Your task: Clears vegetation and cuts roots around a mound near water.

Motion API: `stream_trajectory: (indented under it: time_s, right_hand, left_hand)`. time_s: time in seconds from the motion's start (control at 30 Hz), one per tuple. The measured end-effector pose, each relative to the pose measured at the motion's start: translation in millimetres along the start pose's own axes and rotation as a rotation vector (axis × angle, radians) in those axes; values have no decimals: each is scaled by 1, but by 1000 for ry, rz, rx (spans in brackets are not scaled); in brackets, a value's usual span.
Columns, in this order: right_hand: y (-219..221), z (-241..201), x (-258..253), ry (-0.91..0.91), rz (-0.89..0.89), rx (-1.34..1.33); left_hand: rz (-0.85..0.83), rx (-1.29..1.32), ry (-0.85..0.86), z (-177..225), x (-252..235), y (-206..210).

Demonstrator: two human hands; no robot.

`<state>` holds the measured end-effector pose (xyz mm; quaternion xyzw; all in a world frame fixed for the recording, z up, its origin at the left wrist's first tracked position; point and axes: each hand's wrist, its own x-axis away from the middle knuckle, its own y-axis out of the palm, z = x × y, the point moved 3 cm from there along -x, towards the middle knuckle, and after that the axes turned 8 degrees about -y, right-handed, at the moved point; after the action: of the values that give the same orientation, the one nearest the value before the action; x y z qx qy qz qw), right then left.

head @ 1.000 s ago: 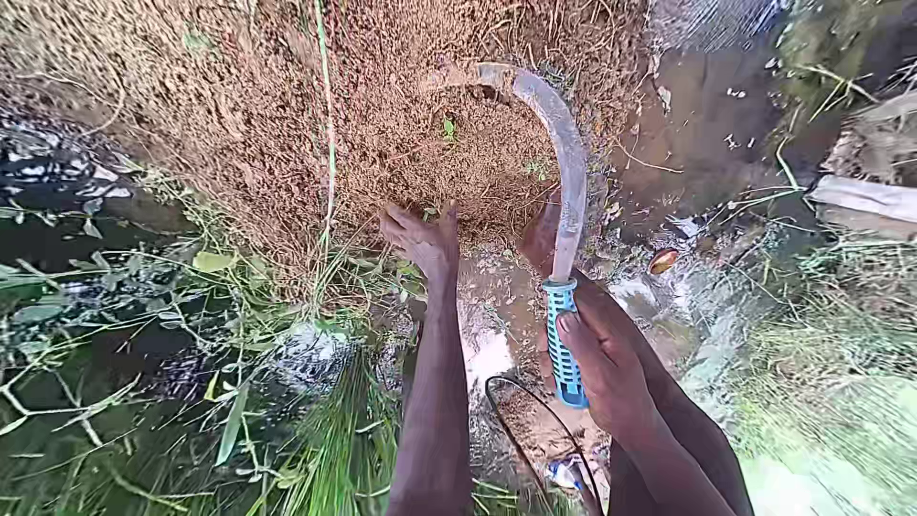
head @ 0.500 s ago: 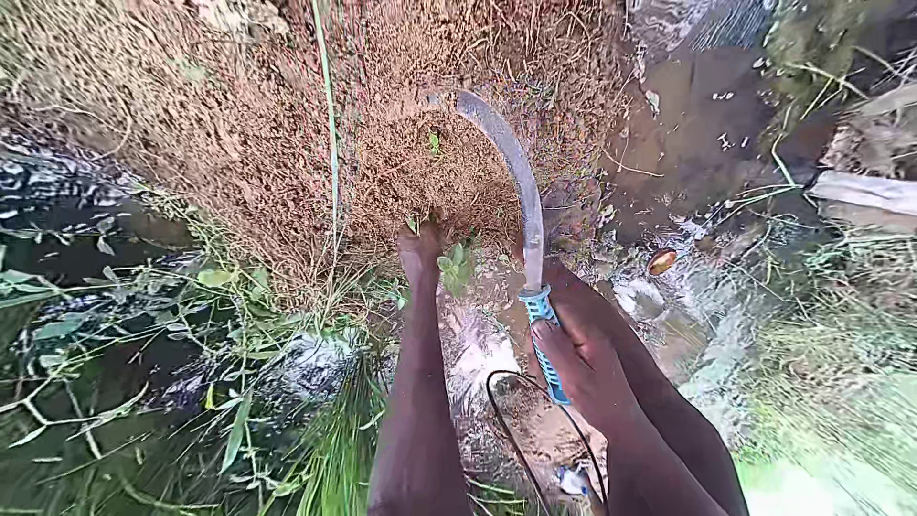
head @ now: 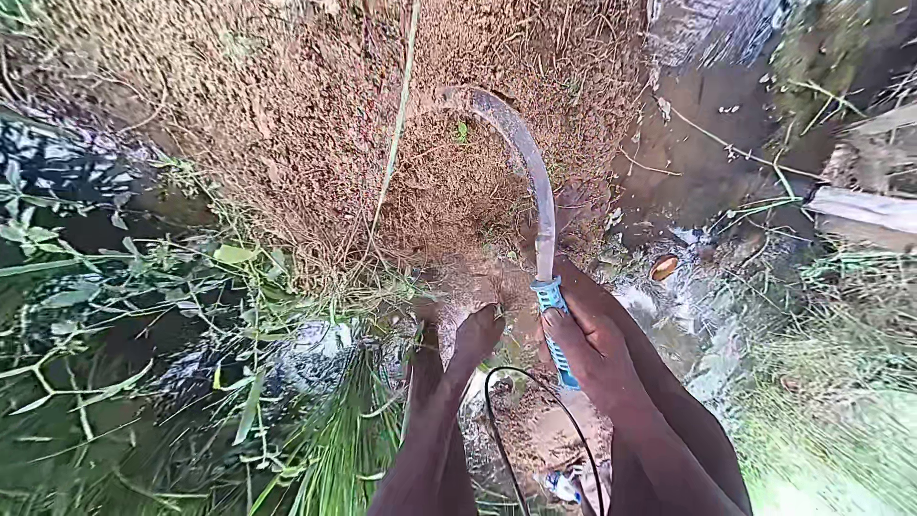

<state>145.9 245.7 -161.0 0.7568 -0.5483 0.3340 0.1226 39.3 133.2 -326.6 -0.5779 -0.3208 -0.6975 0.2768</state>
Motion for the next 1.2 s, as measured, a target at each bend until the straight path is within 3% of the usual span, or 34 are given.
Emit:
stream_trajectory:
  time_s: [0.13,0.17,0.23,0.3,0.47,0.57,0.7,0.87,1.1,1.2]
  right_hand:
    - [1,3,-1,35,3,-32]
    - [2,3,1,47,1,-34]
    - [4,2,1,56,-3,-30]
    - [4,1,0,63,5,-39]
    - [1,3,2,83,13,-61]
    - [0,5,1,62,3,-57]
    - [2,5,0,46,-18,-57]
    - [5,6,1,40,-42,-35]
    - [14,6,2,36,-82,35]
    - [19,6,2,22,-96,87]
  left_hand:
    - [404,792,-69,-35,-39,-9]
    - [387,728,-70,-31,-42,-13]
    - [200,383,6,-21,-44,-23]
    - [166,198,-9,-12,-45,-39]
    - [425,73,116,-5,-35,-80]
    - [658,-1,213,-5,-26,-123]
    - [878,-77,182,-13,-8,-197]
    - [953,12,141,-87,-22,-261]
    - [933,156,-66,-187,-13,-242]
    - [936,122,-41,-200,-11,-244]
